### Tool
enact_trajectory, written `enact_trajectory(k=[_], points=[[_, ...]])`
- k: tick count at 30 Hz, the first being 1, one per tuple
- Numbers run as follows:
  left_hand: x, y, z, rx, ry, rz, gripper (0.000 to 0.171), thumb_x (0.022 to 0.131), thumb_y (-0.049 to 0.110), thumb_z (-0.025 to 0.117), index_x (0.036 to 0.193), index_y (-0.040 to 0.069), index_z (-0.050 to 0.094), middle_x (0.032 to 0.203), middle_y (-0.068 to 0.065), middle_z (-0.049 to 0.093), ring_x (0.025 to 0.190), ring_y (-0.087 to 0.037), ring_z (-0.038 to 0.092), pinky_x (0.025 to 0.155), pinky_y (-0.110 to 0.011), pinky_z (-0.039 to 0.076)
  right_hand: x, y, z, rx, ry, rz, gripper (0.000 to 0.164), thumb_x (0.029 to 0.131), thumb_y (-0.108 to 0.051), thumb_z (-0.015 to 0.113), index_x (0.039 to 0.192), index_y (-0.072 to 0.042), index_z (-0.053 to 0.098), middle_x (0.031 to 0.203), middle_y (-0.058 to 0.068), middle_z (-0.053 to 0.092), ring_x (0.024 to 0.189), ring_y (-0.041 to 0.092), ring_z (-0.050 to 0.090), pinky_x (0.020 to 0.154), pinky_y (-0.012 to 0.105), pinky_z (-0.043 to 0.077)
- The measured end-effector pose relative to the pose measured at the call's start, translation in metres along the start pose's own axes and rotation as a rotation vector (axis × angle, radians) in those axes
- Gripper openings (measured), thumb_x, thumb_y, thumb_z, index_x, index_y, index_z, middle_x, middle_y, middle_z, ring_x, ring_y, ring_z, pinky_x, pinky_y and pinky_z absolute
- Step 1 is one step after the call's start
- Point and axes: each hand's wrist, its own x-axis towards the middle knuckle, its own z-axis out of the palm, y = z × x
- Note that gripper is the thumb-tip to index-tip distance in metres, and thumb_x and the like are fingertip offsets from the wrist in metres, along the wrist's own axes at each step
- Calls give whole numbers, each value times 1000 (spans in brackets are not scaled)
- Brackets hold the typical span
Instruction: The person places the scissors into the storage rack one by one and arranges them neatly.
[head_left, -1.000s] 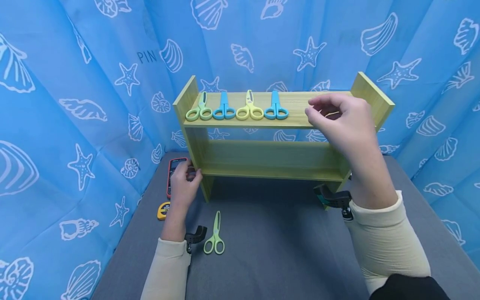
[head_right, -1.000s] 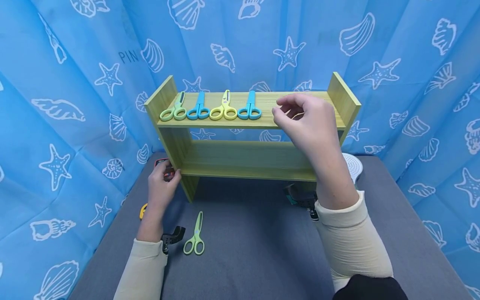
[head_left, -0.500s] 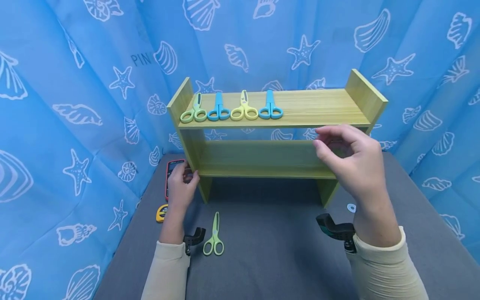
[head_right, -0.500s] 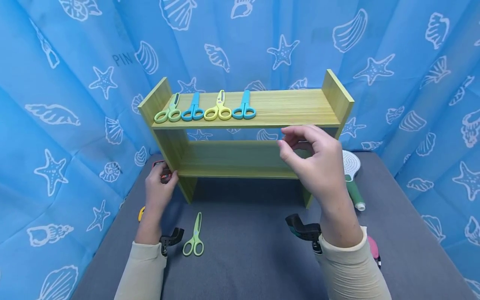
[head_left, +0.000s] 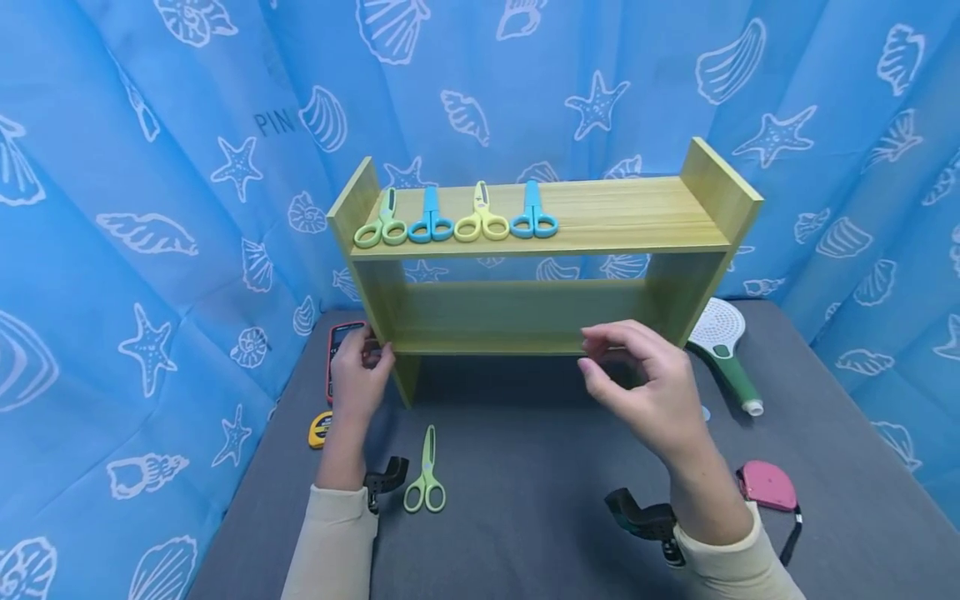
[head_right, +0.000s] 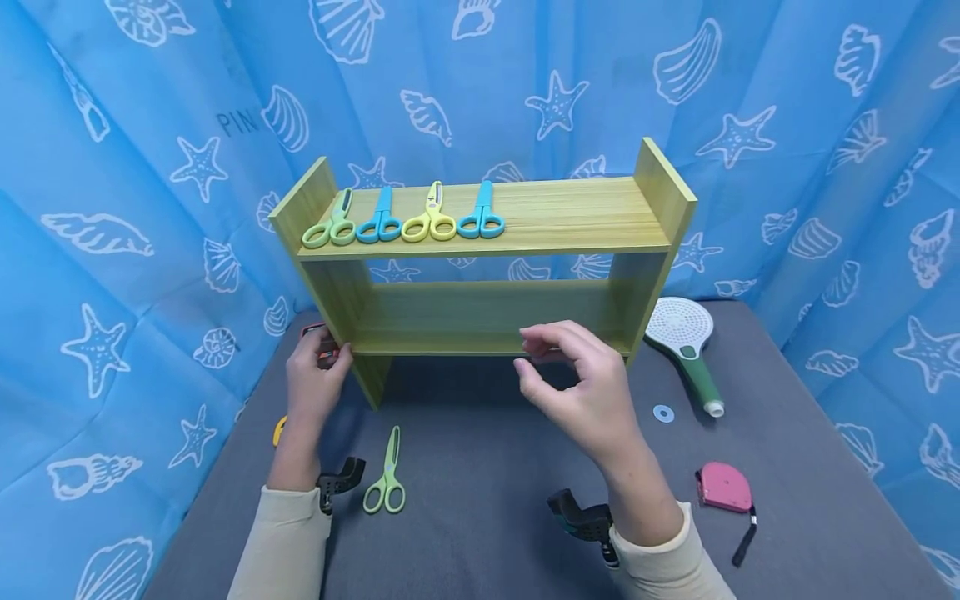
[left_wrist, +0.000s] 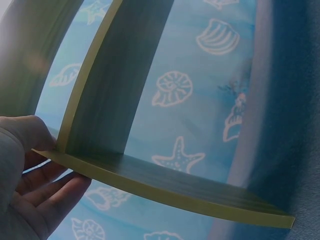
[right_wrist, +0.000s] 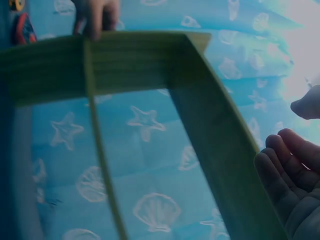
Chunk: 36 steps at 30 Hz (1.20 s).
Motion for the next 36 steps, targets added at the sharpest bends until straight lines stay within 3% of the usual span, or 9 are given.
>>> enact_trajectory(k=[6, 15, 22, 31, 36], points=[[0, 1, -2, 15, -2, 8, 28, 94, 3, 70, 121, -4, 65, 111, -18, 66, 97, -28, 69, 78, -50, 61, -18, 7, 25, 23, -62, 11, 38, 80, 8, 79, 114, -6, 73, 100, 3, 71, 89, 16, 66, 80, 21, 57], [1, 4, -2, 11, -8, -21, 27, 95, 5, 69, 121, -2, 65, 112, -16, 65, 99, -26, 68, 80, -46, 61, -45, 16, 65, 81, -161, 71, 33, 83, 2, 79, 113, -11, 73, 100, 0, 70, 87, 13, 68, 74, 34, 61], [2, 5, -3, -6, -10, -1, 27, 93, 1, 69, 120, -5, 64, 110, -20, 65, 97, -31, 68, 79, -51, 62, -65, 26, 100, 167, -207, 111, 32, 83, 6, 77, 111, -9, 73, 98, 3, 72, 85, 13, 69, 74, 34, 62], [3, 5, -3, 1, -20, -5, 28, 93, 1, 69, 120, -5, 64, 110, -20, 64, 97, -34, 69, 78, -48, 62, -87, 30, 148, 178, -420, 270, 24, 86, -2, 77, 110, -6, 73, 96, 1, 71, 86, 11, 68, 77, 34, 62], [2, 4, -2, -3, -17, -4, 27, 93, 0, 69, 119, -5, 64, 110, -21, 64, 97, -34, 69, 78, -48, 62, -100, 38, 172, 138, -561, 353, 19, 89, -7, 76, 107, -1, 75, 91, -2, 70, 81, 7, 66, 74, 27, 60]])
